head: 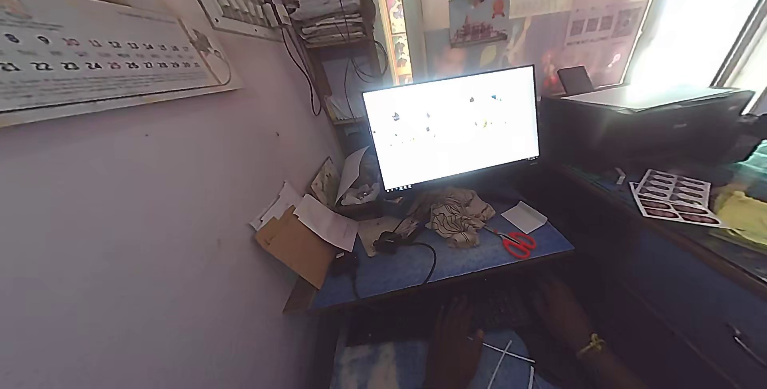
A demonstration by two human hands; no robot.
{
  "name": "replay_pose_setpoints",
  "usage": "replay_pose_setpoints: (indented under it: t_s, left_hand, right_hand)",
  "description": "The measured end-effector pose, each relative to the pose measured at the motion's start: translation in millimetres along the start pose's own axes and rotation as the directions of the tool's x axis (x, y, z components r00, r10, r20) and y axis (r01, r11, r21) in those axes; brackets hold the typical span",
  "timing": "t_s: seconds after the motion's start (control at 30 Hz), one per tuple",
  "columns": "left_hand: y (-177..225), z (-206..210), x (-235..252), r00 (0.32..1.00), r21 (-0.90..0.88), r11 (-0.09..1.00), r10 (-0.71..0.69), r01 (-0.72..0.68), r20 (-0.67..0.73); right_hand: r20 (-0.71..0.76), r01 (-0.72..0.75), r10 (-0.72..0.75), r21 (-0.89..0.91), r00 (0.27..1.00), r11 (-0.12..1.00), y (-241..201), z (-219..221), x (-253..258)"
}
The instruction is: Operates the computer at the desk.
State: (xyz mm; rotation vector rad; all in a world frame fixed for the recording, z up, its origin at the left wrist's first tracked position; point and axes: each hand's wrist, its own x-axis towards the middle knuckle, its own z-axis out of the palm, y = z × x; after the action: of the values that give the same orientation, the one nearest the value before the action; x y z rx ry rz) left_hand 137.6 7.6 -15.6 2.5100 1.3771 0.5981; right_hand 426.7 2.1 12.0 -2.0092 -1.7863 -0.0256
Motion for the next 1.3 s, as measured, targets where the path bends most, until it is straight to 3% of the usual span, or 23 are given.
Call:
replay_pose_setpoints:
  t_s: [0.43,1.3]
  left_hand:
    - [-2.4,2.8,0.4,1.0,-0.008,1.0,-0.004,0.004,0.0]
    - [-0.5,-2.6,0.7,0.999,0.012,0.999,0.029,-0.03,0.046]
  right_hand:
    - [0.073,0.028,-0.03,0.018,0.997,0.999,4.2,2.3,2.2]
    - [0.033,0.054,-0.054,-0.006,0.998,0.999,3.8,4.2,2.6]
